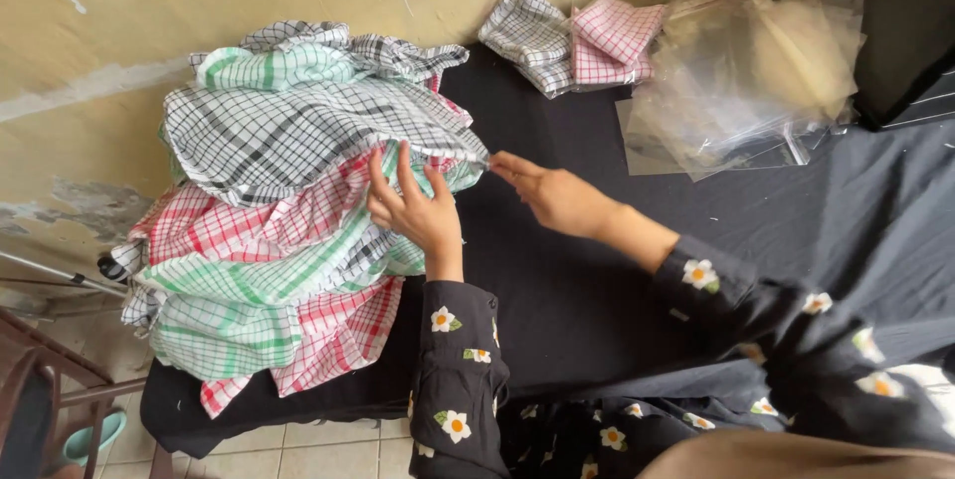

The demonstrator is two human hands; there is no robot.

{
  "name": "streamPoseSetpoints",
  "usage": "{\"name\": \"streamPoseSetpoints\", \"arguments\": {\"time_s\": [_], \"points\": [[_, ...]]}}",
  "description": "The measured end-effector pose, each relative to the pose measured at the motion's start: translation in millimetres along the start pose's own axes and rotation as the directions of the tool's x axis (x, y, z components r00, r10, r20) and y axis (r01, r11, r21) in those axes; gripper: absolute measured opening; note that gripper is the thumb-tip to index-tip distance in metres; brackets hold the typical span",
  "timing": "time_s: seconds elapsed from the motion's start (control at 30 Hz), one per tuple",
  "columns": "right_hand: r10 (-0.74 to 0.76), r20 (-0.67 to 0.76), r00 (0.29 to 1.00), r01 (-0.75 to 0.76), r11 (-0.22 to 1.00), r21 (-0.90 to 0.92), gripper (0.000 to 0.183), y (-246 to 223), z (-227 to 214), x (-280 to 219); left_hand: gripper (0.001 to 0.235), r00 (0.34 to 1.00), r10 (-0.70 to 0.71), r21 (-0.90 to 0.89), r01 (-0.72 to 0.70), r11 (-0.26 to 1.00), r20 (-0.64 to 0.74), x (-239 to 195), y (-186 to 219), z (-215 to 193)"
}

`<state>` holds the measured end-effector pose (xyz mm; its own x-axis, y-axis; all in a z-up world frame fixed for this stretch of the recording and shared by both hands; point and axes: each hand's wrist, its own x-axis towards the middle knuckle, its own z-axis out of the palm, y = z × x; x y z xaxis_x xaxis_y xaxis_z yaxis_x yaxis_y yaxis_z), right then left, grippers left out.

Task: Folding checkered cloths and packaging them into individual plastic bags.

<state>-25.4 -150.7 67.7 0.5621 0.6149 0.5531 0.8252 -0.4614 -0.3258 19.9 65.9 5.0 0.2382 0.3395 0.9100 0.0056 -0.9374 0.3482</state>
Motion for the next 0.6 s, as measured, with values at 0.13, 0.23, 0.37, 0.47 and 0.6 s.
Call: {"name": "streamPoseSetpoints", "arguments": {"time_s": [0.13,0.23,0.37,0.47,0.6], "points": [[0.056,0.087,0.995,-0.064,0.993,0.099,0.054,-3.3,10.4,-12.0,0.046,0.987,0.146,0.035,-0.149,0.988,0.065,11.0,4.6,-14.3],[0.009,0.105,0.994,-0.021,0.994,0.108,0.049,4.8,5.6,-12.2,0.028,0.954,0.286,0.008,-0.288,0.958,0.086,19.7,2.7,-15.8],[0.035,0.051,0.998,-0.047,0.965,0.258,0.05,11.8,10.5,-17.7,0.014,0.933,0.314,-0.081,-0.304,0.949,0.178,19.5,2.6,-24.0],[0.021,-0.033,0.999,-0.008,0.936,0.352,0.055,26.6,31.5,-12.9,0.017,0.903,0.376,-0.128,-0.356,0.926,0.207,24.5,10.4,-27.6],[0.044,-0.064,0.997,0.004,0.791,0.611,0.06,24.0,54.0,3.2,0.019,0.727,0.399,-0.205,-0.345,0.916,0.559,45.6,29.2,-35.3]]}}
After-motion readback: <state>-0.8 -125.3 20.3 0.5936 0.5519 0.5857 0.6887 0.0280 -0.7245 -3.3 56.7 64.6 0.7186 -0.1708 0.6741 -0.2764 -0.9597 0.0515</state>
